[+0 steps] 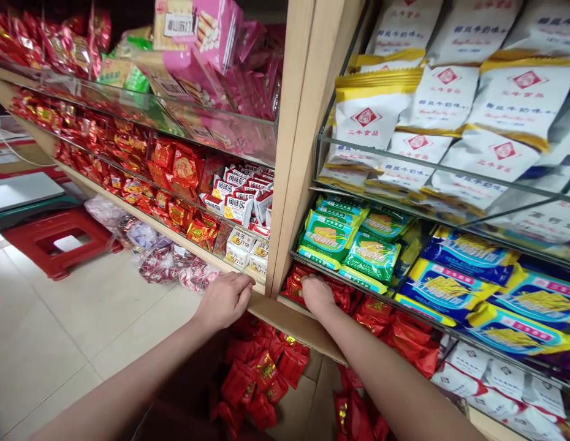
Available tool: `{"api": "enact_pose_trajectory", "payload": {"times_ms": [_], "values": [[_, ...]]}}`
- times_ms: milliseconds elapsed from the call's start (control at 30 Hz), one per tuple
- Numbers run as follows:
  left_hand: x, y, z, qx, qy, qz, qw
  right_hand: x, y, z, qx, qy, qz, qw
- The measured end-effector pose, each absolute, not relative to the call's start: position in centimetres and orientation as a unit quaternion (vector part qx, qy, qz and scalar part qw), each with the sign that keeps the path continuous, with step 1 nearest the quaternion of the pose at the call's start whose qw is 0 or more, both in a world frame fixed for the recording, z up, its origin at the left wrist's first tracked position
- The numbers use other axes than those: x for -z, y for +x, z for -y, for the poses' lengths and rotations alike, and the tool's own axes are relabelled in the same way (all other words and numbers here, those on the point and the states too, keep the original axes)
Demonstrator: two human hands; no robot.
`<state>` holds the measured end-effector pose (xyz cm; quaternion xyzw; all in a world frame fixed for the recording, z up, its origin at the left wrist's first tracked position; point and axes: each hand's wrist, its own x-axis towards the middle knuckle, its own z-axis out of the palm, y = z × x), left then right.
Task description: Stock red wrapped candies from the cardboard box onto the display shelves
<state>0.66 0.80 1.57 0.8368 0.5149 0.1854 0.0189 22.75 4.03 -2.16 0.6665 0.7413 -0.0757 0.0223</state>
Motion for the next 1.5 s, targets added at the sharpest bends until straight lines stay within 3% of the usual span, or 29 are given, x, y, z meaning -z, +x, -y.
{"api": "enact_pose_trajectory", "payload": {"times_ms": [233,400,467,600,733,867,1133,1333,1400,1500], "values": [[-1.6,0.5,-0.6,-0.181,0.84,-0.512,0.012,-1.5,23.3,-1.6,0.093,0.66,-0.745,-0.027],[-1.6,0.5,-0.6,-0.185,0.84,-0.509,0.019,-5.0,21.0,6.8,0.159,0.572,-0.789,-0.158],[-1.5,0.6,-0.7,-0.19,0.84,-0.507,0.019,-2.9,19.6,10.3,0.244,0.539,-0.793,-0.146],[-1.1,0.6,-1.2,-0.207,0.837,-0.506,0.026,6.8,17.4,13.3,0.384,0.601,-0.693,-0.11],[-0.8,0.6,-1.5,-0.209,0.831,-0.515,0.027,14.4,16.0,13.3,0.375,0.687,-0.589,-0.2],[-1.2,0.5,-1.2,-0.198,0.832,-0.517,0.031,16.0,15.2,13.6,0.37,0.696,-0.559,-0.258],[-1.6,0.4,-0.7,-0.219,0.836,-0.503,0.033,14.2,14.5,14.6,0.359,0.687,-0.589,-0.228],[-2.0,0.3,0.4,-0.284,0.836,-0.465,0.062,9.4,17.6,13.9,0.394,0.658,-0.579,-0.276],[-2.2,0.7,2.5,-0.338,0.831,-0.426,0.112,6.5,19.4,14.3,0.452,0.61,-0.547,-0.353],[-2.2,2.2,6.7,-0.391,0.785,-0.369,0.308,2.0,21.4,15.5,0.554,0.527,-0.441,-0.471]]}}
